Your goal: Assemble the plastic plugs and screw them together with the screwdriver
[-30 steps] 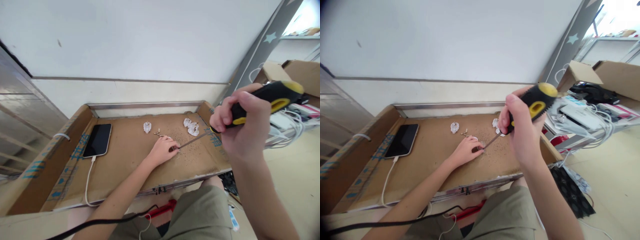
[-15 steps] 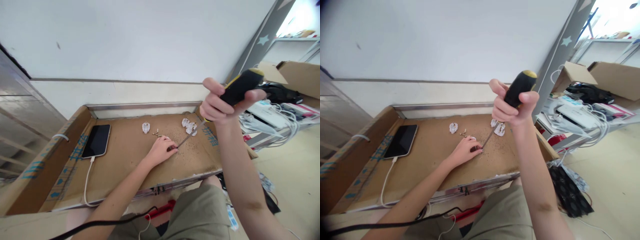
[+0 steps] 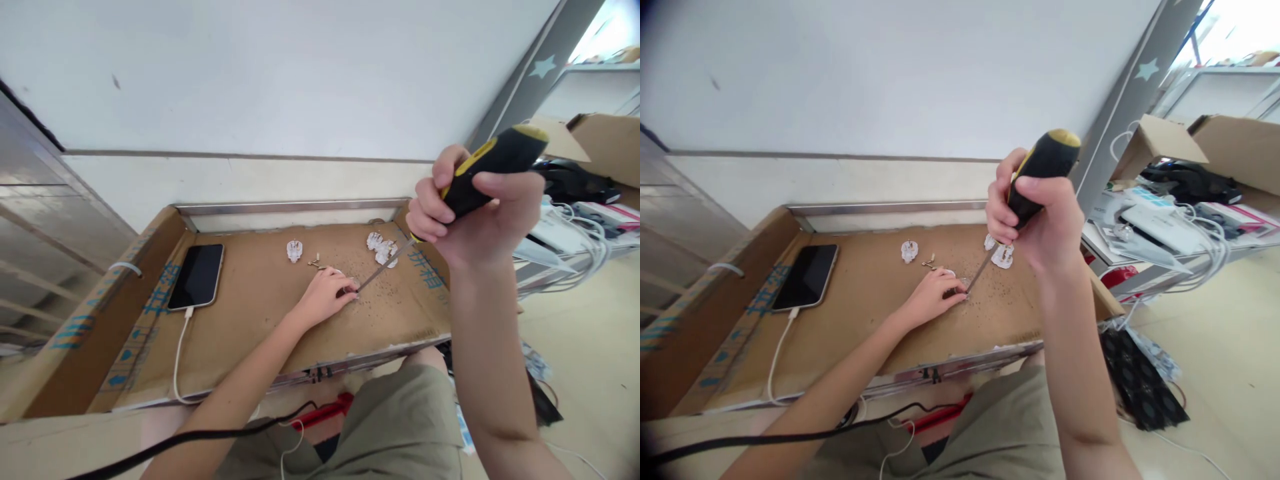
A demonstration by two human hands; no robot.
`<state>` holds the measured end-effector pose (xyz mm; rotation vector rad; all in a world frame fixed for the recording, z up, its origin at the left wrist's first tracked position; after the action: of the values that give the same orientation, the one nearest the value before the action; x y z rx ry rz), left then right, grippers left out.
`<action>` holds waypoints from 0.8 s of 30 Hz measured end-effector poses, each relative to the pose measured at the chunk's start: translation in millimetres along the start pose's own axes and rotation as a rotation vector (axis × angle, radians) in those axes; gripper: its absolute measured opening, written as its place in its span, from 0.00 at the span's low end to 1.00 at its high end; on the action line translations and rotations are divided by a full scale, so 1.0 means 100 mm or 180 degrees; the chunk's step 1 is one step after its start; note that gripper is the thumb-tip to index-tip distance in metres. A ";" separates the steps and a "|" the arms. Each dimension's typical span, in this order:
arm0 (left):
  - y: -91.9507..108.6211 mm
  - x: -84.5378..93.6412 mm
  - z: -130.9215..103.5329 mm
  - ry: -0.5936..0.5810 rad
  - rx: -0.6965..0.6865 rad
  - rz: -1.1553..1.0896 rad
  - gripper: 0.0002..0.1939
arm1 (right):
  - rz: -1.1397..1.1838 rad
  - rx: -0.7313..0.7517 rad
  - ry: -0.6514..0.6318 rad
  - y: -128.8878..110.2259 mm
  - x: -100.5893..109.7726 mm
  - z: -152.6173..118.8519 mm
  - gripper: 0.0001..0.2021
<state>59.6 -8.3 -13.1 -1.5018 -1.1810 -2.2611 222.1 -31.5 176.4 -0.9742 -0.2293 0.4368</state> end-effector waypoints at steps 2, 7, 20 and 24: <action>0.00 0.00 0.00 -0.0005 -0.0003 0.0008 0.07 | 0.0178 -0.0166 -0.0419 0.03 0.14 0.05 0.17; 0.01 0.02 0.01 -0.0036 -0.0014 0.0007 0.07 | 0.0347 -0.0395 -0.0867 0.09 0.29 0.17 0.31; -0.01 0.00 0.02 -0.0035 -0.0003 0.0028 0.07 | 0.0298 0.0044 0.0389 0.14 0.05 0.13 0.34; -0.01 0.00 0.02 -0.0057 -0.0028 0.0031 0.08 | 0.0623 -0.0387 -0.0893 0.10 0.15 0.17 0.35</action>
<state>61.1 -6.2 -13.1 -1.5309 -1.1677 -2.2540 226.7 -6.7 177.0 -1.0578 -0.4196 0.7472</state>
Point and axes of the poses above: each hand's wrist, its own z-axis towards the middle knuckle, its own x-axis out of the back of the hand, y = z × x, the point moved 1 cm from there along z, towards the middle knuckle, and after that the axes turned 7 degrees about -y, right-handed, at the moved point
